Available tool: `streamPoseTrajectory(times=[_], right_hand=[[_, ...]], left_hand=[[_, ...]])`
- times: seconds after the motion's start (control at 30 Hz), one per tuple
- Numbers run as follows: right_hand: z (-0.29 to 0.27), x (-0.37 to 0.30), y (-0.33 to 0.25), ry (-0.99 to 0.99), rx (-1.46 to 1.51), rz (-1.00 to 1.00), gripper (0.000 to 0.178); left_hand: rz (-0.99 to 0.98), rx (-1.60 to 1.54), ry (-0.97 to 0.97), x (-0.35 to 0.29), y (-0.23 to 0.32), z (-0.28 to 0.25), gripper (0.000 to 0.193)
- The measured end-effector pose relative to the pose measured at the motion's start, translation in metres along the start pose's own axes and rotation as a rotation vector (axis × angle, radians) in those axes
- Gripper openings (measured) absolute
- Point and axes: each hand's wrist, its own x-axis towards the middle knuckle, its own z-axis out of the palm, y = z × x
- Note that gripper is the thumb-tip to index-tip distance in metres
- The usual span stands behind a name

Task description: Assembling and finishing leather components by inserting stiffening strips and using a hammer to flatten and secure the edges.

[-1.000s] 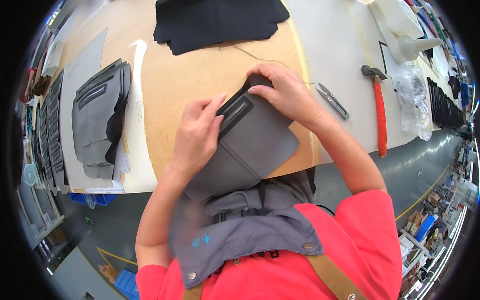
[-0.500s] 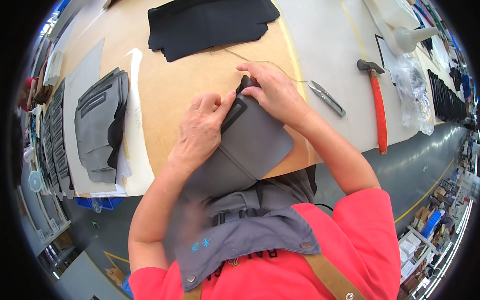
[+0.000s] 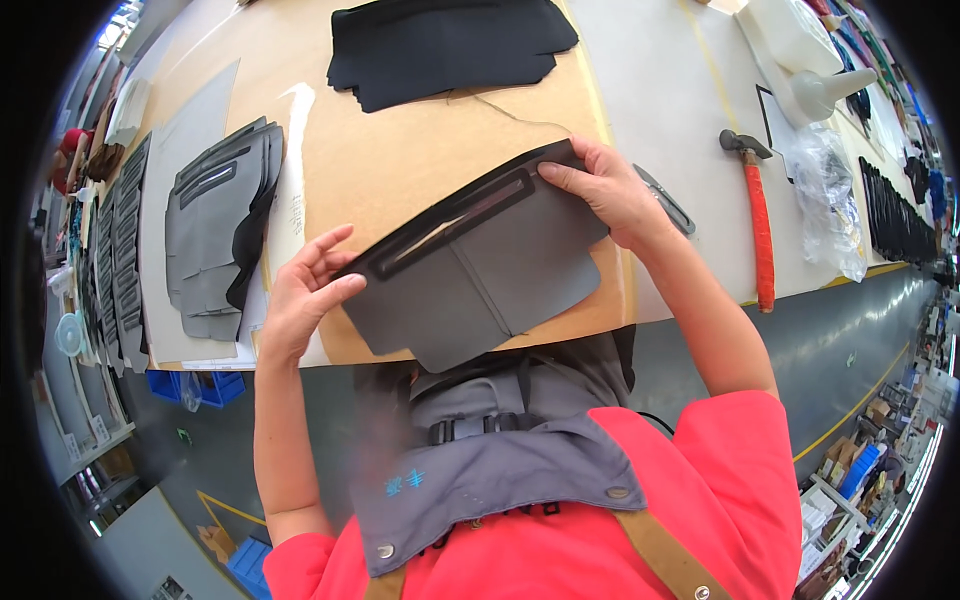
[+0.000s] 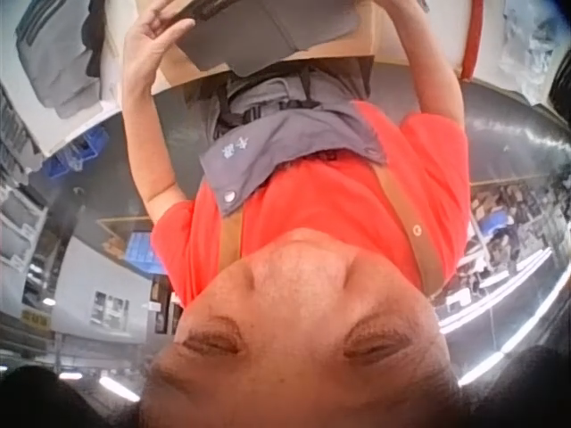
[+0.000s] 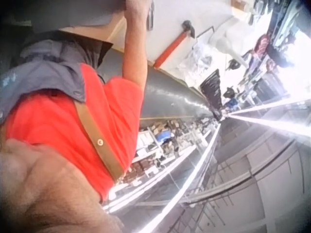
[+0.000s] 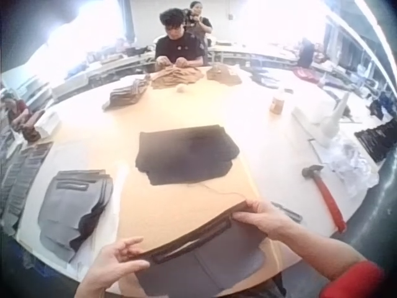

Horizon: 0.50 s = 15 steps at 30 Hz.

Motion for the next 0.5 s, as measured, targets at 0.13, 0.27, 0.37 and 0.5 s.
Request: streamPoseTrajectory(times=[0.13,0.27,0.37,0.5], right_hand=[[0.005,-0.011,0.004,0.049,0.108,-0.058,0.031],[-0.003,-0.017,0.005,0.038,0.042,0.013,0.036],[-0.001,-0.018,0.004,0.045,-0.016,0.011,0.039],[0.001,-0.023,0.000,0.091,-0.063,0.011,0.040]], left_hand=[[-0.003,-0.029,0.075,0.008,-0.023,0.006,0.054],[0.002,-0.237,0.028,0.002,-0.012,0.020,0.047],[-0.018,-0.245,0.024,0.003,-0.012,0.024,0.040],[-0.041,-0.275,0.051,0.004,-0.006,0.038,0.033]])
